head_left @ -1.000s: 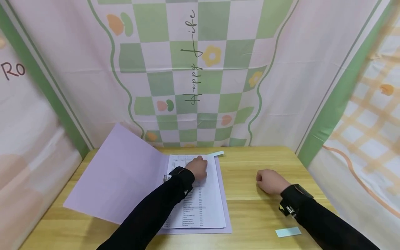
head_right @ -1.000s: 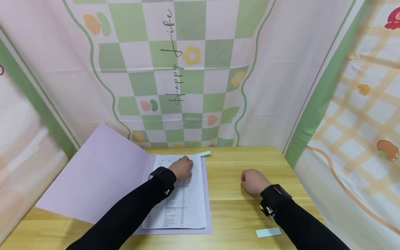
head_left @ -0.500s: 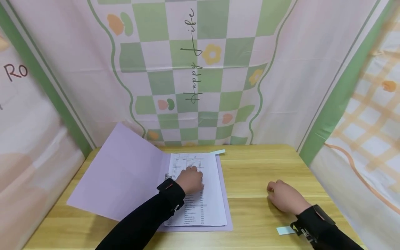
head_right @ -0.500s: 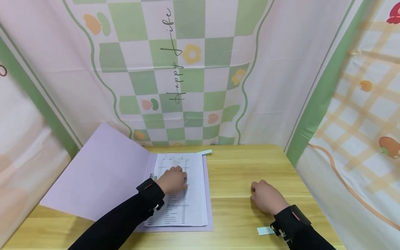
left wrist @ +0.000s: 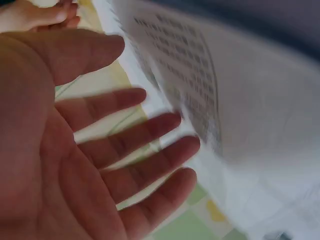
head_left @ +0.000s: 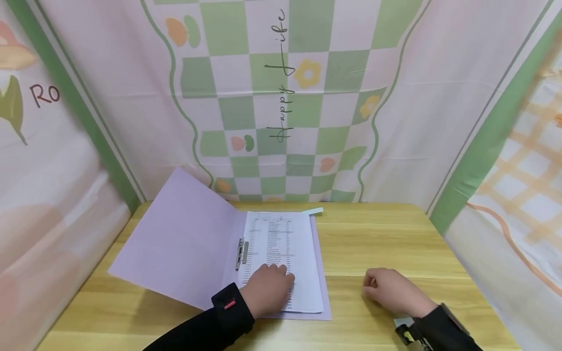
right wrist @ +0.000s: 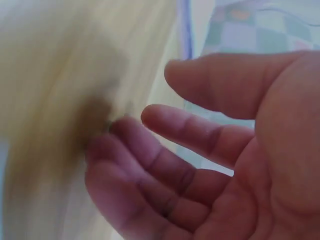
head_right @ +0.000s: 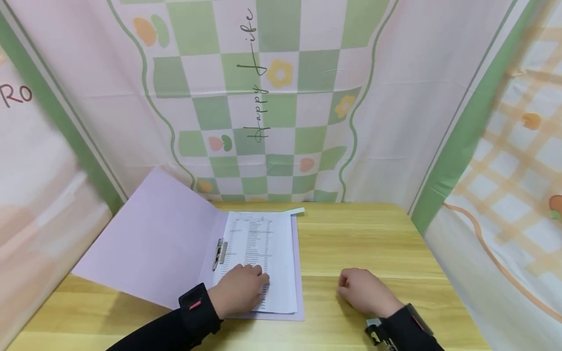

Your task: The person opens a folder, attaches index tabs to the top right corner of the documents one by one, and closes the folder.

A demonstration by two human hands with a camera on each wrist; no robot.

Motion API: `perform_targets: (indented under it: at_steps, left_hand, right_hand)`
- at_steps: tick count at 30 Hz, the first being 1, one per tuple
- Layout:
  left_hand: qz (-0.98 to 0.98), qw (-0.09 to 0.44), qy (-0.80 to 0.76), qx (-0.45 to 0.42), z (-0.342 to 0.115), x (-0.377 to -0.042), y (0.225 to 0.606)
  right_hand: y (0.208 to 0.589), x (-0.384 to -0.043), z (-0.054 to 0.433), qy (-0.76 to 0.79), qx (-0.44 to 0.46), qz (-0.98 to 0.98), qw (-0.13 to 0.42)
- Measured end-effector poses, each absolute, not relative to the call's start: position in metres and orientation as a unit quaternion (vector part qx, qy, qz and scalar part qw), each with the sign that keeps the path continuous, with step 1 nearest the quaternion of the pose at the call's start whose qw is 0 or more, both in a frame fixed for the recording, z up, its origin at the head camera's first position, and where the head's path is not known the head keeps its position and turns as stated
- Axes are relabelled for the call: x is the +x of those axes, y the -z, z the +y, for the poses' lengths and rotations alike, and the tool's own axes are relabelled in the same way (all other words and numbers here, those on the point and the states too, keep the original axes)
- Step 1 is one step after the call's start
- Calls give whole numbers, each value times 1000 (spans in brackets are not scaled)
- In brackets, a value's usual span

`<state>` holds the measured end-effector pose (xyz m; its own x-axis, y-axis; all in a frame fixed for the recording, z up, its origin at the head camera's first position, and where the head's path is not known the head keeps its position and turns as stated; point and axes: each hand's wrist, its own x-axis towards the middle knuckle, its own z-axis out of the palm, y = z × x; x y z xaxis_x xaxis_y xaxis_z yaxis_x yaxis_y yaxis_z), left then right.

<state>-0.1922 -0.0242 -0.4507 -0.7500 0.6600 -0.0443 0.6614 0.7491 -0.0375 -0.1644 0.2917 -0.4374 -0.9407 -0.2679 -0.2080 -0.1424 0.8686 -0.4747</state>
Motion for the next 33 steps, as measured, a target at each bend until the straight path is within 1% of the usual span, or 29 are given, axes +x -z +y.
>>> perform_targets:
  at_steps: [5,7,10,13,17,21,25,28,31,33]
  left_hand:
    - [909,-34,88,405,-18,-201,448]
    - [893,-56,98,435,-15,-209,449]
    - [870,-74,111,474,-11,-223,450]
    - [858,-69,124,493,-4,-235,448]
    - [849,-50,142,507,3,-244,447]
    - [842,-19,163,514,6,-245,451]
    - [863,12,139,486,7,-243,452]
    - [868,18,120,481,8,-243,450]
    - [859,19,123,496,7,-244,449]
    - [846,9,138,515,6,-246,450]
  right_hand:
    - [440,-180,250,297,-134,939,112]
    - [443,-187,233,325,-128,930,119]
    - [447,-195,214,342,-114,923,133]
    - [451,-203,202,343,-86,924,144]
    - [454,-211,195,359,-50,919,154]
    - [456,-214,191,373,-40,912,167]
    - [459,-216,190,369,-46,913,168]
    - [459,-217,191,375,-43,911,167]
    - [459,-216,192,390,-35,904,171]
    - [459,-216,193,390,-35,904,170]
